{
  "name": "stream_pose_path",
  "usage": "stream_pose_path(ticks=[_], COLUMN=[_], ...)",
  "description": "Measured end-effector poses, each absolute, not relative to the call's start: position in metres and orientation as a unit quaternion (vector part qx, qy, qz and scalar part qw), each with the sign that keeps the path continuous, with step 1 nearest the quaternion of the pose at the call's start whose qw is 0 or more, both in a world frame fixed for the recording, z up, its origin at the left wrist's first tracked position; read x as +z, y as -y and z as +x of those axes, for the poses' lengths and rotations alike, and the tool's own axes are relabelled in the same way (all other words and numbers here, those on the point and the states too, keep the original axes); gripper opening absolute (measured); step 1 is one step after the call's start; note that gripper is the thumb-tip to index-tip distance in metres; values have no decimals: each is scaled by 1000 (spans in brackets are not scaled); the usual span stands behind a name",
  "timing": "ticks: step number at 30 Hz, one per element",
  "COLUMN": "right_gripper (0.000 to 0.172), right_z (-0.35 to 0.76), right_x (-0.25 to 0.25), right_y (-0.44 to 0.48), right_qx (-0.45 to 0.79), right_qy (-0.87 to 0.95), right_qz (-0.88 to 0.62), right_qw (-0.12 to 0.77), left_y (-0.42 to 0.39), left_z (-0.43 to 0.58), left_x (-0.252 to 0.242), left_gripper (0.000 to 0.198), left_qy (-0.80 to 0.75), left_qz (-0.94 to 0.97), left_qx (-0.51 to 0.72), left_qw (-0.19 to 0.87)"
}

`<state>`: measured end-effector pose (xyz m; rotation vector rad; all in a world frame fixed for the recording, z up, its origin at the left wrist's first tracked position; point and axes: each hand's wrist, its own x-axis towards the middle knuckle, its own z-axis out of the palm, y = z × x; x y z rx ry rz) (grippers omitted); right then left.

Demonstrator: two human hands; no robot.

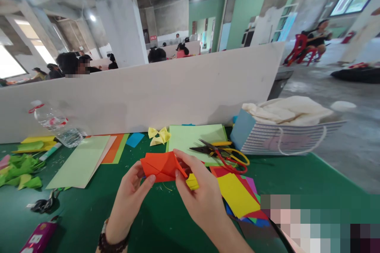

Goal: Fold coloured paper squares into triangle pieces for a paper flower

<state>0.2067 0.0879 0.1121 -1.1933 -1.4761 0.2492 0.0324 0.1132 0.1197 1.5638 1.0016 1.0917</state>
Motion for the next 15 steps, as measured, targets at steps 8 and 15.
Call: stream_pose_path(ticks=[8, 15], right_gripper=[33, 33], right_z=[203, 196], right_x=[116, 115], right_y=[-86, -80], right_qx=[108, 86], right_qy=[640, 635], right_qz=[-492, -459], right_qw=[580, 615], left_y=[-108, -99], left_z=[30, 31], left_x=[122, 130], left_gripper=[28, 25], left_qy=[-408, -383], left_qz=[661, 692], left_qx=[458, 481], left_qw=[432, 379])
